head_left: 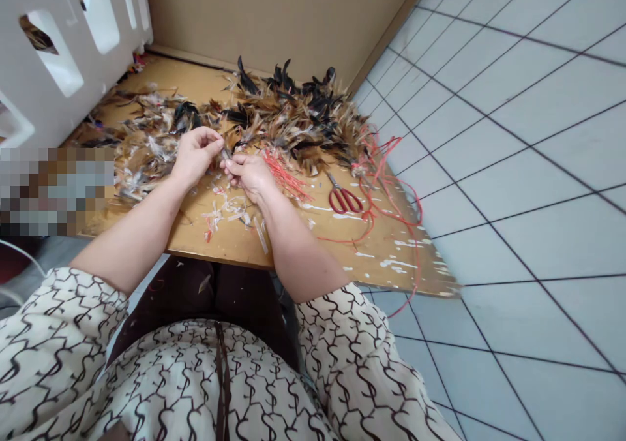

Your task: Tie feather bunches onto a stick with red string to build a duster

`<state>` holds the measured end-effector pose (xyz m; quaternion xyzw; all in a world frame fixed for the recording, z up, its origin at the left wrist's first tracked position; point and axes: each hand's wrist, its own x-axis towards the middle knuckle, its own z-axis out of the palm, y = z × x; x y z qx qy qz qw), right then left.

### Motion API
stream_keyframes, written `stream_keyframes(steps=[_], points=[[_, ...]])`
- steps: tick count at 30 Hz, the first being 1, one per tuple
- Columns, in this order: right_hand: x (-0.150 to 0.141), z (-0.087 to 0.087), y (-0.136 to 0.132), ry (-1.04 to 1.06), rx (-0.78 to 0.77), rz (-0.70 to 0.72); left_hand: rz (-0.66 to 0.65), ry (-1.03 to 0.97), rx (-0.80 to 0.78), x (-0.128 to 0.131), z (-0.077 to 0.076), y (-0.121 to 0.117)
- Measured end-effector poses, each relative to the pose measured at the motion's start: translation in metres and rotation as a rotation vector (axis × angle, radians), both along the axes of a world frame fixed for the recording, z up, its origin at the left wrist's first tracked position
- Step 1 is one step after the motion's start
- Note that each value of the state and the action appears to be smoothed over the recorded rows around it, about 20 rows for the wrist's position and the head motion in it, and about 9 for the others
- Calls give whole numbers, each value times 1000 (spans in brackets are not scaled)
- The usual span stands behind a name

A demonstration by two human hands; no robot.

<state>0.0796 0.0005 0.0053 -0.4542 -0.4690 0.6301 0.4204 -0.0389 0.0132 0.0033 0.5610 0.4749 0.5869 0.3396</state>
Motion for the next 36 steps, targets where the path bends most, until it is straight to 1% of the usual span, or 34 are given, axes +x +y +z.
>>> stream_keyframes(steps=[4, 7, 9, 12, 17, 20, 23, 25, 27, 30, 32, 34, 36], points=[[4, -3, 5, -3, 12, -41, 184, -40, -27, -13, 14, 1], [8, -2, 9, 22, -6, -103, 332, 13, 14, -29, 21, 0], [10, 1, 9, 44, -27, -132, 394, 66, 27, -40, 21, 2], [12, 4, 8, 65, -50, -134, 416, 195, -8, -54, 17, 5], [12, 4, 8, 87, -22, -109, 442, 552, -58, -63, 13, 4], [12, 3, 8, 91, -18, -114, 399, 746, -55, -62, 12, 0], [11, 3, 7, 88, -28, -114, 349, 836, -74, -63, 5, 3], [11, 4, 6, 86, -34, -109, 340, 829, -111, -65, 0, 8], [10, 6, 5, 79, -39, -105, 360, 819, -158, -65, -2, 10], [9, 8, 3, 63, -46, -109, 418, 840, -232, -63, 3, 7], [9, 8, 3, 59, -46, -111, 448, 806, -240, -59, 10, 3], [9, 8, 3, 60, -43, -106, 469, 673, -203, -56, 16, -1], [9, 8, 3, 64, -40, -100, 464, 447, -164, -53, 20, -1]])
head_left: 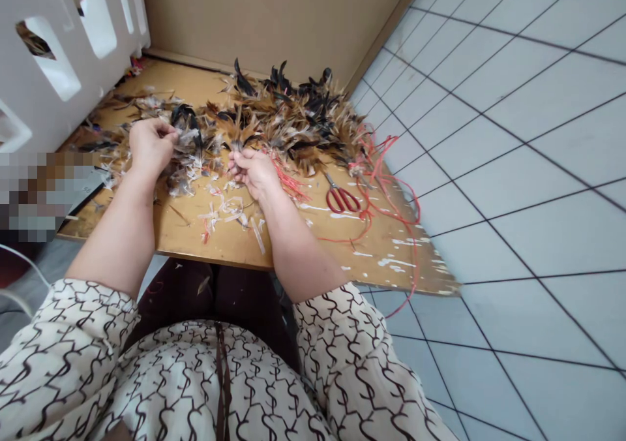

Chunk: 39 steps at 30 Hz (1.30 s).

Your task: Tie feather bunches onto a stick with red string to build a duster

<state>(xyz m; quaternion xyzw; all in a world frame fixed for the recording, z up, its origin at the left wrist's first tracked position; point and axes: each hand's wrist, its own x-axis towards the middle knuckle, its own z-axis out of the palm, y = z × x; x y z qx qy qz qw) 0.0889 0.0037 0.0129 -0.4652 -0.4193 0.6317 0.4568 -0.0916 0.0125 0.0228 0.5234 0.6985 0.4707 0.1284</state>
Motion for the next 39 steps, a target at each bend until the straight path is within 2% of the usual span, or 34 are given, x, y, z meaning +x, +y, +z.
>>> stream_keyframes(steps=[3, 5, 15, 22, 27, 33, 39], points=[[0, 0, 1, 6, -7, 7, -56, -340, 108, 6, 1, 2], [-1, 0, 1, 11, -14, 1, -109, -473, 143, 12, 2, 1], [0, -2, 2, 34, 16, -34, -332, -684, 151, 32, 4, -8], [1, -6, 6, -8, 55, -53, -568, -516, 17, 35, -6, -9], [-4, -6, 3, -108, 143, -93, -716, -446, -66, 37, -10, -11], [-10, -3, -4, -209, 184, -38, -742, -383, -56, 38, -11, -9], [-9, -7, -1, -262, 233, 1, -719, -315, -63, 39, -12, -9]])
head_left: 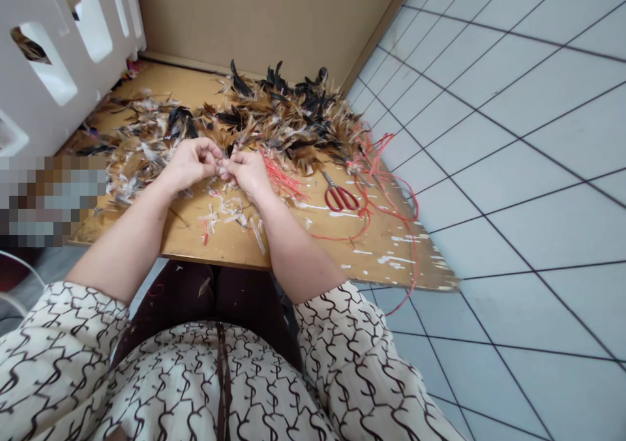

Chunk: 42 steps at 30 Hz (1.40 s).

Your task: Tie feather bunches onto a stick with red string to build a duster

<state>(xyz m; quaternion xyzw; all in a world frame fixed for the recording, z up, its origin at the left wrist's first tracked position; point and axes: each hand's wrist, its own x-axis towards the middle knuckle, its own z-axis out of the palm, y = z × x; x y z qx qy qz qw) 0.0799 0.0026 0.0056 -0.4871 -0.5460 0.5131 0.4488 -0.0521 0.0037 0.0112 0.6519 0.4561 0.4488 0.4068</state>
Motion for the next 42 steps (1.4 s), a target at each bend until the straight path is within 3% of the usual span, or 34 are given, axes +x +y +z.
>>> stream_keyframes(steps=[10, 17, 20, 24, 29, 35, 38, 42], points=[[1, -6, 1, -133, 112, 74, 96, -66, 1, 0, -6, 7], [1, -6, -1, -227, 129, 98, 172, -82, 0, -2, 0, 4], [2, -2, -1, -123, 24, 54, 277, -110, 43, -9, 5, 5], [9, 6, 4, 168, -120, -30, 433, -115, 75, -26, 7, 10], [15, 12, 5, 307, -211, -80, 410, 242, 53, -43, -2, 16], [12, 8, 2, 286, -199, -23, 333, 668, 253, -46, -16, 22], [11, 6, 3, 272, -196, -11, 318, 749, 250, -46, -17, 22], [11, 5, 3, 267, -198, -7, 325, 650, 246, -46, -13, 21]])
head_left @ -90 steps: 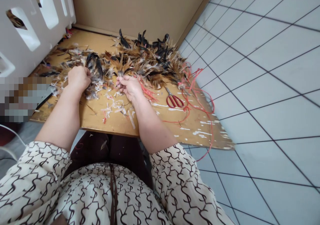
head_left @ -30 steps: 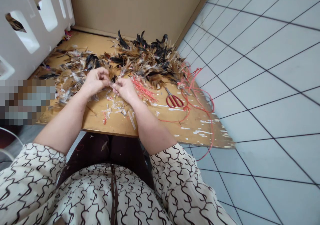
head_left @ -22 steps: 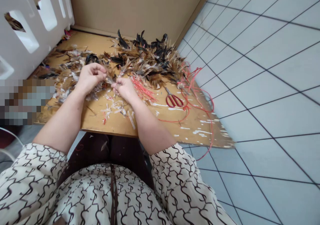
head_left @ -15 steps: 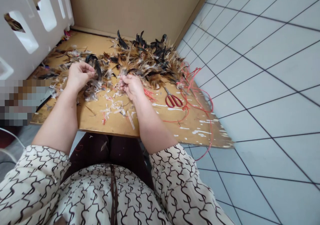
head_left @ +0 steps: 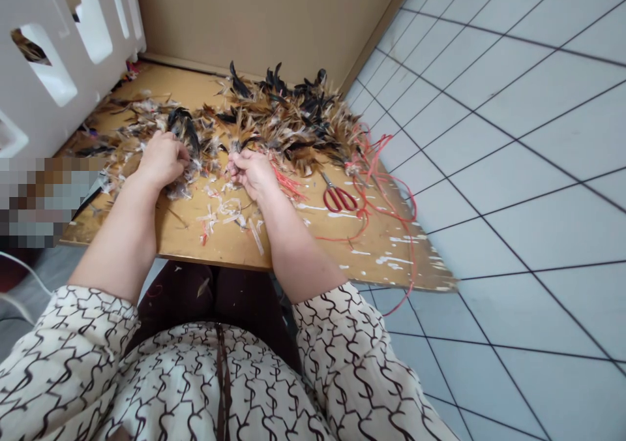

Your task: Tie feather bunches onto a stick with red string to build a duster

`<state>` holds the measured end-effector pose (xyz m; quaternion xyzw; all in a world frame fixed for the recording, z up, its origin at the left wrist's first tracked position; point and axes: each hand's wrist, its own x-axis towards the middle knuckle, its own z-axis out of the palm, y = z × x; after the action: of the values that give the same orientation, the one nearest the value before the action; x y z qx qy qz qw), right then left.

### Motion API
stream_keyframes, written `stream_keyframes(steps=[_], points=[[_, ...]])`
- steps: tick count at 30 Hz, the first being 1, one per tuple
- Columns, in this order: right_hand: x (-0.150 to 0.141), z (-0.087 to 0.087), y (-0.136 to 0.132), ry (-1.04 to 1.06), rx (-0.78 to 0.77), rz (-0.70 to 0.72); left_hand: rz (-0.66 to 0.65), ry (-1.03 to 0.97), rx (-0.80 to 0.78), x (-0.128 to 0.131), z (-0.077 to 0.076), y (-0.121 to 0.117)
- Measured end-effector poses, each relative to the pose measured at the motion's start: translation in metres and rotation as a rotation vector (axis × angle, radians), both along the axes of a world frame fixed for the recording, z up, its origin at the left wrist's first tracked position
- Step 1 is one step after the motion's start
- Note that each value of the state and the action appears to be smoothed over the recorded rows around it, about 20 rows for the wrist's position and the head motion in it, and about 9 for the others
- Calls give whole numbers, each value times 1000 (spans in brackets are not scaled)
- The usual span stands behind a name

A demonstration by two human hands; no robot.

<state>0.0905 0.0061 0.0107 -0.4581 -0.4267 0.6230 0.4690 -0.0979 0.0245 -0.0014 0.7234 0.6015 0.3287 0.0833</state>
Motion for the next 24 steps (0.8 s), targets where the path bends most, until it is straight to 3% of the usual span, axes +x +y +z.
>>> stream_keyframes(steps=[8, 17, 24], points=[[-1, -2, 1, -56, 39, -27, -47, -431, -53, 17, 16, -13], [-7, -22, 11, -349, 359, -153, -202, -363, -174, 34, 15, -22], [-10, -23, 7, -456, 386, -20, -201, -397, -105, 38, 14, -22]])
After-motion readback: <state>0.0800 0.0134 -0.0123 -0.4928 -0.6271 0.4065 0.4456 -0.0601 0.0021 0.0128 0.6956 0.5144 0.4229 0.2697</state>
